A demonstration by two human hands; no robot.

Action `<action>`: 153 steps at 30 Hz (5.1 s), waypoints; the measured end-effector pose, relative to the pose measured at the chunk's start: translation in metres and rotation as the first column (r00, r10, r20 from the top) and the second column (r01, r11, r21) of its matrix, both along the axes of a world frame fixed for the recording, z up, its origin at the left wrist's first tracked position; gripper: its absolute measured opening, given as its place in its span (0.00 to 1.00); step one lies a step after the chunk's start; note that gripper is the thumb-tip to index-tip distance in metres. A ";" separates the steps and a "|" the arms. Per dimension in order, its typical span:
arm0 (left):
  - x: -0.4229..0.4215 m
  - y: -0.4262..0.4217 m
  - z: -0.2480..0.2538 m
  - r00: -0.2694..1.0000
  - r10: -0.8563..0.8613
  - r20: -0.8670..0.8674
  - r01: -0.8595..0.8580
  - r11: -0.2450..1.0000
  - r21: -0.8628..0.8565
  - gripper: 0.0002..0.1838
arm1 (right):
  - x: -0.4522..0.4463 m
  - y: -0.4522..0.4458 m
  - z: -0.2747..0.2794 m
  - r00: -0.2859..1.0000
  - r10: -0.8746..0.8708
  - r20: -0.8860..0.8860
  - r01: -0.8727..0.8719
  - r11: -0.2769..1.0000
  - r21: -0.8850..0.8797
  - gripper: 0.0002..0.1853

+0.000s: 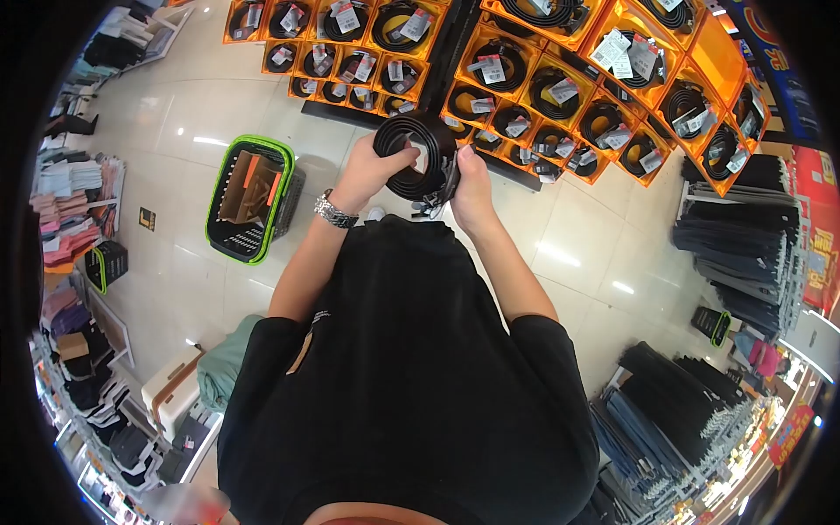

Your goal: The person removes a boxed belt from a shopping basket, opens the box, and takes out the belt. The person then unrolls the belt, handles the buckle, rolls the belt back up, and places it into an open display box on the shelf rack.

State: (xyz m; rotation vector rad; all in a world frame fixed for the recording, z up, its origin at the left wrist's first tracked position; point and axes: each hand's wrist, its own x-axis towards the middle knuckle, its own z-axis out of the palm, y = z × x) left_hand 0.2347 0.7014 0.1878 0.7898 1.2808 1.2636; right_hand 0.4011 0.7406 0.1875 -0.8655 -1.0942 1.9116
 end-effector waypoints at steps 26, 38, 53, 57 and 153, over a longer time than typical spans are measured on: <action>0.020 -0.027 0.004 0.901 0.061 -0.429 0.098 0.936 0.338 0.23 | -0.025 -0.003 0.003 0.935 -0.183 0.303 0.010 0.870 0.493 0.20; 0.004 -0.017 -0.002 0.941 0.214 0.263 -0.258 0.955 0.147 0.19 | -0.027 -0.002 0.036 0.837 -0.298 0.460 -0.297 0.459 0.837 0.22; -0.020 -0.021 0.008 1.000 0.011 0.019 -0.013 0.994 0.110 0.24 | -0.001 0.032 0.056 0.702 -0.350 0.621 -0.515 0.353 0.781 0.37; -0.014 -0.020 0.014 0.988 0.046 -0.147 -0.027 0.992 0.126 0.23 | -0.005 0.028 0.060 0.685 -0.458 0.567 -0.571 0.146 0.808 0.39; 0.223 0.286 0.239 0.923 -0.381 -0.052 0.356 0.792 0.496 0.21 | 0.329 0.265 0.212 0.646 -0.745 0.164 -0.303 -0.053 0.952 0.22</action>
